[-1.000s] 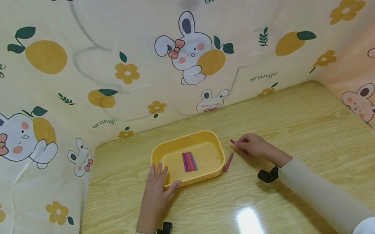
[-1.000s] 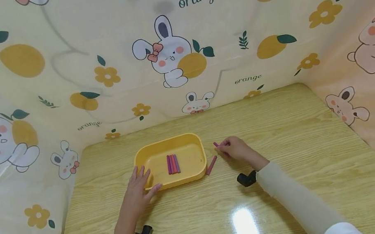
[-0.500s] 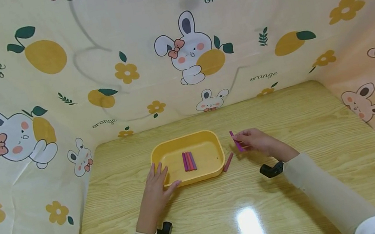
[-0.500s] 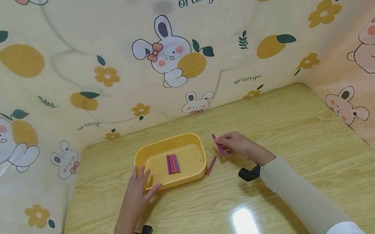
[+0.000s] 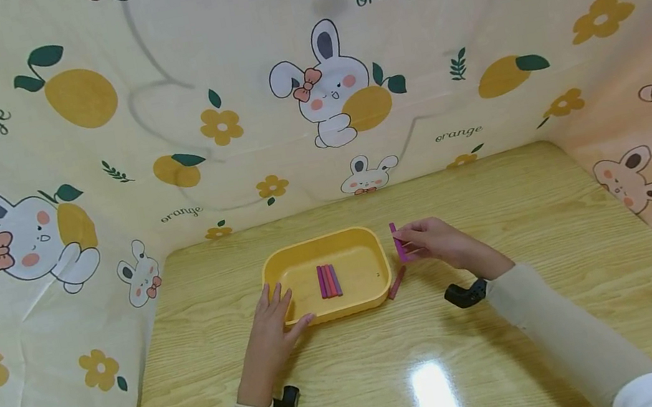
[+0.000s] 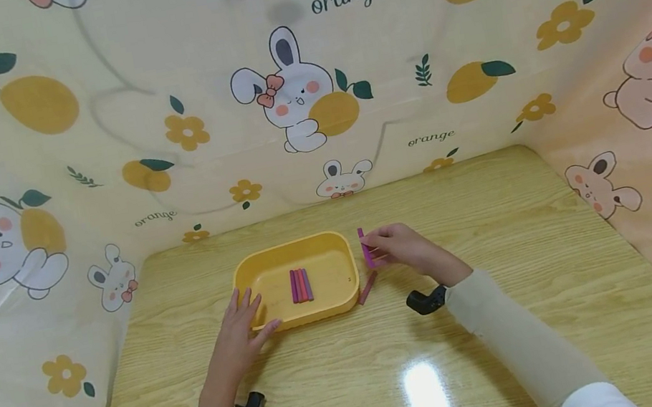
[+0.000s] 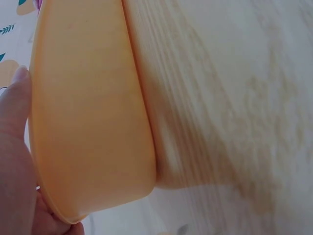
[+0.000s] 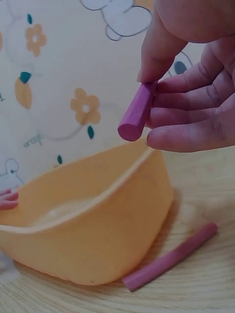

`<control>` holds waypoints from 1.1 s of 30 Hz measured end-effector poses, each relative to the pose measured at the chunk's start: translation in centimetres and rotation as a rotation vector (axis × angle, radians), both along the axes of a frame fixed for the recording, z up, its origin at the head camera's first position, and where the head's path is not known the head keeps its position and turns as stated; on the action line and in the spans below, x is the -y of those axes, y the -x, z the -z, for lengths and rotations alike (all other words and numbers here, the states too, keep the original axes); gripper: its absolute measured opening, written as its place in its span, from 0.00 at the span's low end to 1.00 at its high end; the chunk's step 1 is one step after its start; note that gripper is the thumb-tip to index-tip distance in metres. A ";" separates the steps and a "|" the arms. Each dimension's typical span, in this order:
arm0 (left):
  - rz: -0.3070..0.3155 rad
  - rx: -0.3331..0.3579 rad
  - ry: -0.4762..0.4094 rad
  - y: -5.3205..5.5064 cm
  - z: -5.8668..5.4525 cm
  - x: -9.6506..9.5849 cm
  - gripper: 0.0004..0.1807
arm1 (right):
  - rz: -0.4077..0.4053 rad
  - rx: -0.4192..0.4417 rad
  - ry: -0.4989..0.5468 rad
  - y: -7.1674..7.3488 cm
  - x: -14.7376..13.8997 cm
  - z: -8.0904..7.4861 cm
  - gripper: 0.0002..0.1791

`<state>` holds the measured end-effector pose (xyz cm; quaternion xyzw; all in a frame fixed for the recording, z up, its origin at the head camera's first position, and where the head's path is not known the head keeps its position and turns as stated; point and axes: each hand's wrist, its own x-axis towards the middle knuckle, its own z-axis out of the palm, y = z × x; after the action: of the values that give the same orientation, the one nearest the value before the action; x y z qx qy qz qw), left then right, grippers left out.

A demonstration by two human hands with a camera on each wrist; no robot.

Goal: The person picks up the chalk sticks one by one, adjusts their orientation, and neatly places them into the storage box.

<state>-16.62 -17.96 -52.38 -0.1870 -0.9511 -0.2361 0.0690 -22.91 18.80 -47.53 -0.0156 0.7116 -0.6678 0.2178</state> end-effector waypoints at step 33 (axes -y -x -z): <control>-0.007 0.022 0.024 0.1 0.1 0.1 0.44 | 0.003 -0.047 -0.077 1.0 6.0 -2.2 0.20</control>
<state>-16.76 -18.04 -52.46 -0.1819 -0.9551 -0.2267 0.0570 -23.89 12.80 -45.33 -0.0218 0.7419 -0.6396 0.2004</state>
